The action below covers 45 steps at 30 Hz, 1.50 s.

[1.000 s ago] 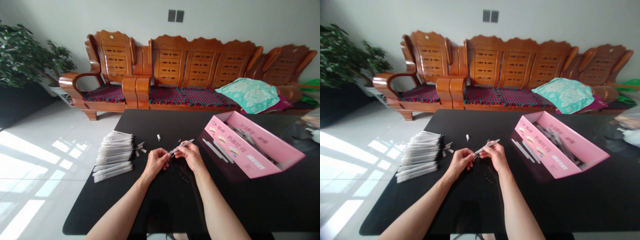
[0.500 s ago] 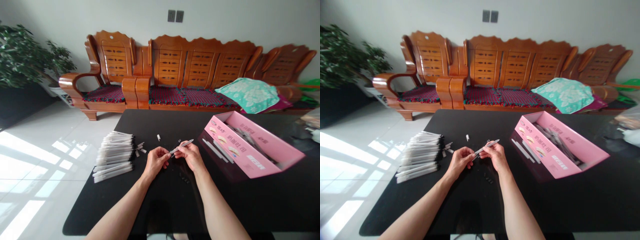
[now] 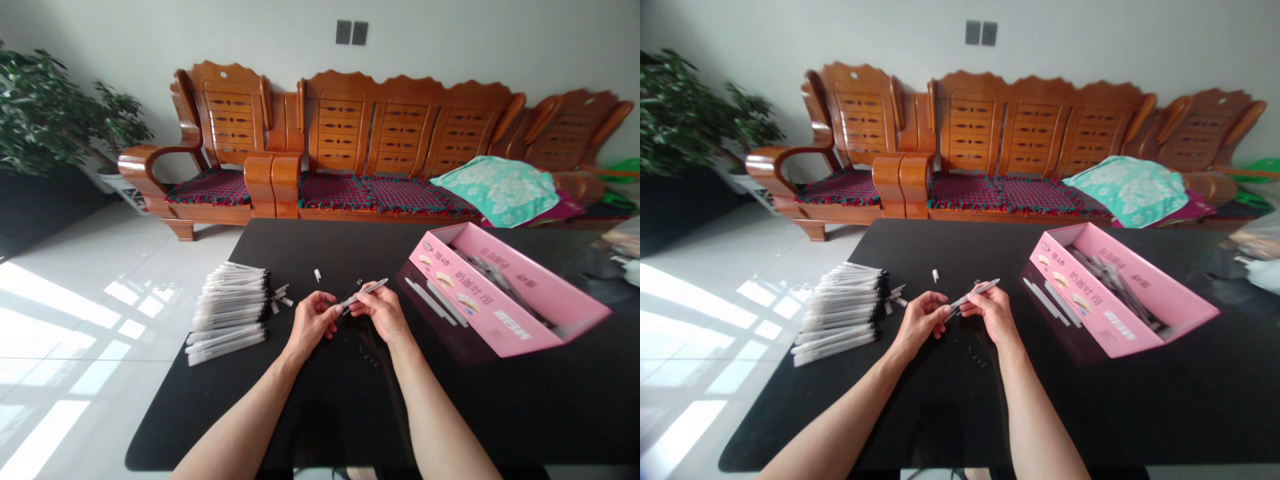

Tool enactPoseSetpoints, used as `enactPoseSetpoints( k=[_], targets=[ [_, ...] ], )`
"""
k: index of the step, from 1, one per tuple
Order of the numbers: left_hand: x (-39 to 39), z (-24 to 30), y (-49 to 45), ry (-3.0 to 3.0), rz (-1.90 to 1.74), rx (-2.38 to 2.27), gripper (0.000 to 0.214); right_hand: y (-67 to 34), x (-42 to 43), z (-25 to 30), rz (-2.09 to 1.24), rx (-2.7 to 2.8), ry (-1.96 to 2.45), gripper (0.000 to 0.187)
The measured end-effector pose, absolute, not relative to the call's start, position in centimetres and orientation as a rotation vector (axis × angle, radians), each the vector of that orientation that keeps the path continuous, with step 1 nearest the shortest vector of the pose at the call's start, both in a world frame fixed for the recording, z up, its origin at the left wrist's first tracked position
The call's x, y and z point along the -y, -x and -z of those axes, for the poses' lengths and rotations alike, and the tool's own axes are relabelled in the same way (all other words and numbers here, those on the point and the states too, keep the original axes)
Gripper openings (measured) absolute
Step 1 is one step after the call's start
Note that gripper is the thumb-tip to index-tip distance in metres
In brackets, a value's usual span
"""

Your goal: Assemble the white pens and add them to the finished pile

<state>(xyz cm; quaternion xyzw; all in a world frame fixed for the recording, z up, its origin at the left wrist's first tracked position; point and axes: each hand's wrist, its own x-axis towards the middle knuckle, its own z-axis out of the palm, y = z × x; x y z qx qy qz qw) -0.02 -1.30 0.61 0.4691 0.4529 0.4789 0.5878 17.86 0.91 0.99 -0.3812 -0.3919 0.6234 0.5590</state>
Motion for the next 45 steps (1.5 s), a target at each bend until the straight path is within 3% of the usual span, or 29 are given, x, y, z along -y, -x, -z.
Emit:
enactPoseSetpoints(
  k=[4, 12, 18, 25, 33, 40, 42, 45],
  targets=[
    [1.3, -0.5, 0.0, -1.1, -1.038, -1.069, 0.05, -17.8, -0.9, -1.0, -1.48, 0.93, 0.9, 0.027],
    [1.2, 0.2, 0.0, -1.184, -1.075, -1.063, 0.033, -17.8, -0.9, -1.1, -1.474, 0.94, 0.907, 0.027],
    [0.9, -0.5, 1.0, -1.752, -1.265, -1.34, 0.033, -18.2, -1.0, -0.8, -1.424, 0.936, 0.932, 0.027],
    [-0.7, -0.2, 2.2, -2.088, -1.089, -1.557, 0.038, -18.2, -0.7, -1.2, -1.477, 1.112, 0.95, 0.043],
    [-5.7, -0.4, 2.2, -2.365, -0.816, -1.703, 0.04, -18.1, -0.5, -1.3, -1.591, 1.308, 0.945, 0.049],
    [-6.7, 0.1, 2.2, -2.352, -0.763, -1.698, 0.035, -17.8, -0.3, -1.9, -1.548, 1.204, 0.896, 0.08],
    [-5.6, 0.0, 2.2, -2.334, -0.773, -1.675, 0.03, -17.8, -0.3, -1.9, -1.526, 1.156, 0.866, 0.065],
    [-3.4, -0.2, 2.1, -2.275, -0.808, -1.598, 0.017, -18.2, -0.6, -1.6, -1.529, 1.043, 0.822, 0.028]
  ],
)
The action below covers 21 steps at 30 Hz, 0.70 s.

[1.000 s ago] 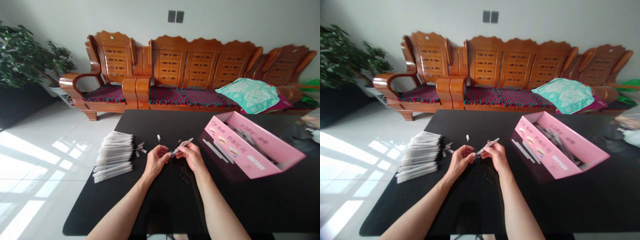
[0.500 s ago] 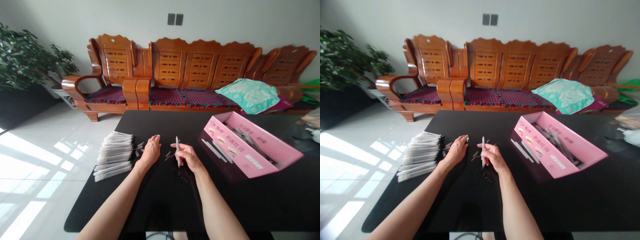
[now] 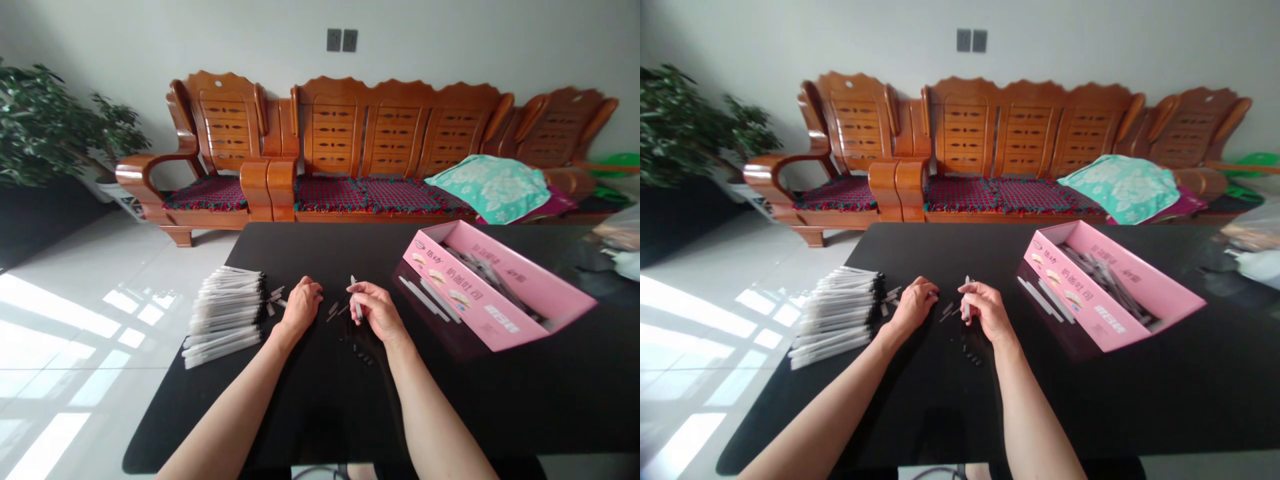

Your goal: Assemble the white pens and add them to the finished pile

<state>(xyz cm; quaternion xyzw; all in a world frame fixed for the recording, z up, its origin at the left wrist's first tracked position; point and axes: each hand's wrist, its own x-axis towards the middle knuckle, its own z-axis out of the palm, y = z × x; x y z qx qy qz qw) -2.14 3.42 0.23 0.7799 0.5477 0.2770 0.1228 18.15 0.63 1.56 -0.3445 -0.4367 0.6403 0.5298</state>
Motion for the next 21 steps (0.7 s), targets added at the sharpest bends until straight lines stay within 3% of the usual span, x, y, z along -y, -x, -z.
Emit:
enactPoseSetpoints(
  k=[2, 6, 15, 21],
  targets=[
    [-2.1, -0.3, 2.1, -2.233, -0.832, -1.547, 0.011, -18.4, -0.8, -1.3, -1.536, 0.959, 0.769, 0.022],
    [-0.6, -0.5, 2.2, -2.136, -0.925, -1.47, 0.005, -18.7, -1.0, -1.3, -1.516, 0.865, 0.707, 0.028],
    [-0.4, -0.6, 2.0, -1.473, -1.012, -1.226, 0.021, -18.6, -1.0, -1.2, -1.364, 0.861, 0.839, 0.023],
    [-0.2, -0.5, 1.7, -1.454, -1.011, -1.148, 0.022, -18.4, -1.0, -1.0, -1.366, 0.862, 0.892, 0.021]
  ],
)
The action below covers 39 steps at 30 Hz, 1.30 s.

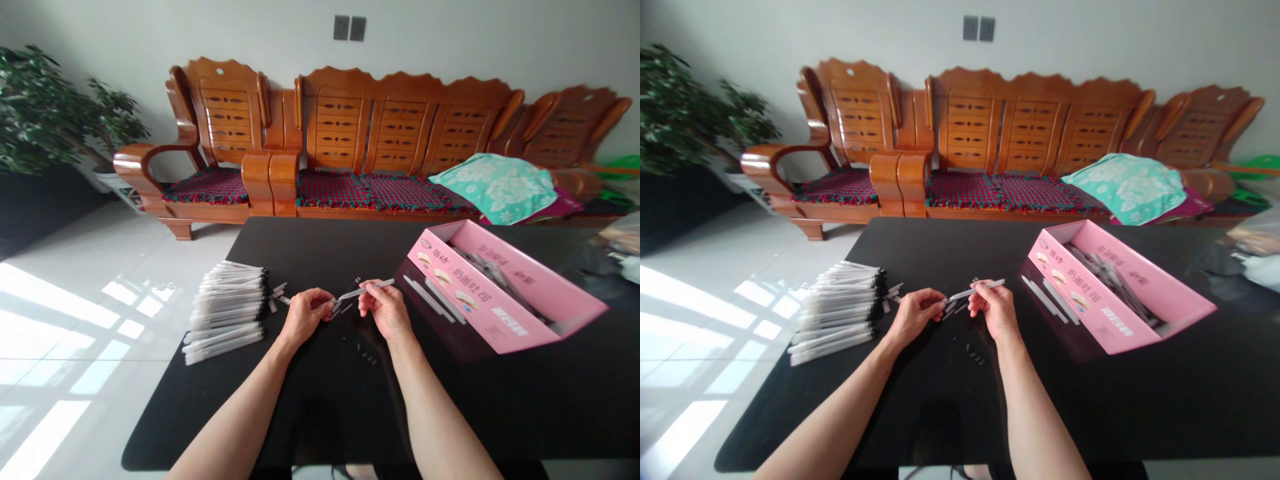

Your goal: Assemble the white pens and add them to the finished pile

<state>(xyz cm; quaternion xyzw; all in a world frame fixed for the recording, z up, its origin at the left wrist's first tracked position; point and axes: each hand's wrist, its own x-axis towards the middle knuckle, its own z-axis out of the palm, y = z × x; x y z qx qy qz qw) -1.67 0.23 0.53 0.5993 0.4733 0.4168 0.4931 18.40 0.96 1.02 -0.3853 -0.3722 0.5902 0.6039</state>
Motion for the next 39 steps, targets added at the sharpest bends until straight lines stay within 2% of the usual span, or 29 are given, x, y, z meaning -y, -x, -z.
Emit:
enactPoseSetpoints(
  k=[25, 33, 39],
  targets=[
    [0.4, -0.9, 0.3, -1.707, -0.963, -1.254, 0.018, -17.9, -0.9, -0.9, -1.398, 0.951, 0.994, 0.024],
    [1.2, -1.0, -0.8, -2.212, -1.021, -1.328, 0.022, -18.4, -0.9, -1.1, -1.481, 0.809, 1.072, 0.023],
    [1.6, -1.0, -1.2, -2.316, -1.013, -1.39, 0.027, -18.5, -1.2, -0.7, -1.523, 0.732, 1.074, 0.018]
  ],
)
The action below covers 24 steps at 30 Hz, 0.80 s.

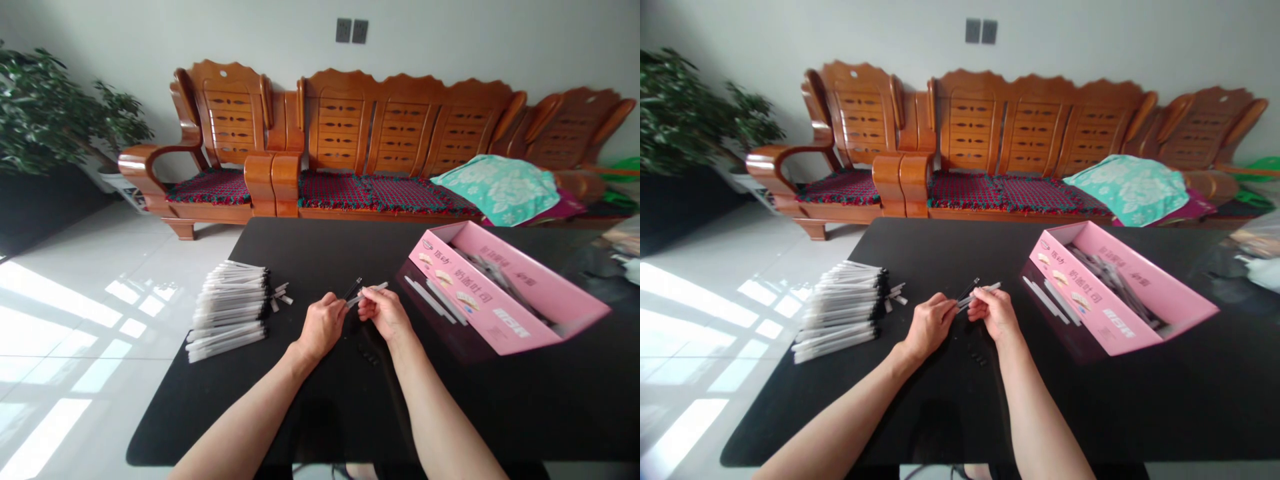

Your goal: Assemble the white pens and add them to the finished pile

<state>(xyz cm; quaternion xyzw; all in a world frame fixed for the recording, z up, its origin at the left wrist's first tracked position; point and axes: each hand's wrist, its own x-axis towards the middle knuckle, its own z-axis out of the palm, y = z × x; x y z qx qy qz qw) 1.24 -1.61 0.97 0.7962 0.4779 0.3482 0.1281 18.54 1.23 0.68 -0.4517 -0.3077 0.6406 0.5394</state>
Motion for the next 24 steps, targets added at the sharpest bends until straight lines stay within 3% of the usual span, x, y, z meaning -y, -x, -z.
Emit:
enactPoseSetpoints(
  k=[8, 14, 24],
  targets=[
    [1.3, -1.3, -0.3, -2.253, -0.965, -1.355, 0.023, -18.0, -1.1, -0.6, -1.515, 0.817, 1.053, 0.022],
    [2.0, -3.6, 2.7, -2.332, -0.806, -1.532, 0.022, -17.9, -0.7, -1.2, -1.537, 0.957, 0.949, 0.038],
    [8.0, -3.8, 20.0, -2.307, -0.935, -2.022, 0.031, -18.2, -0.9, -1.1, -1.423, 0.919, 0.934, 0.036]
  ],
)
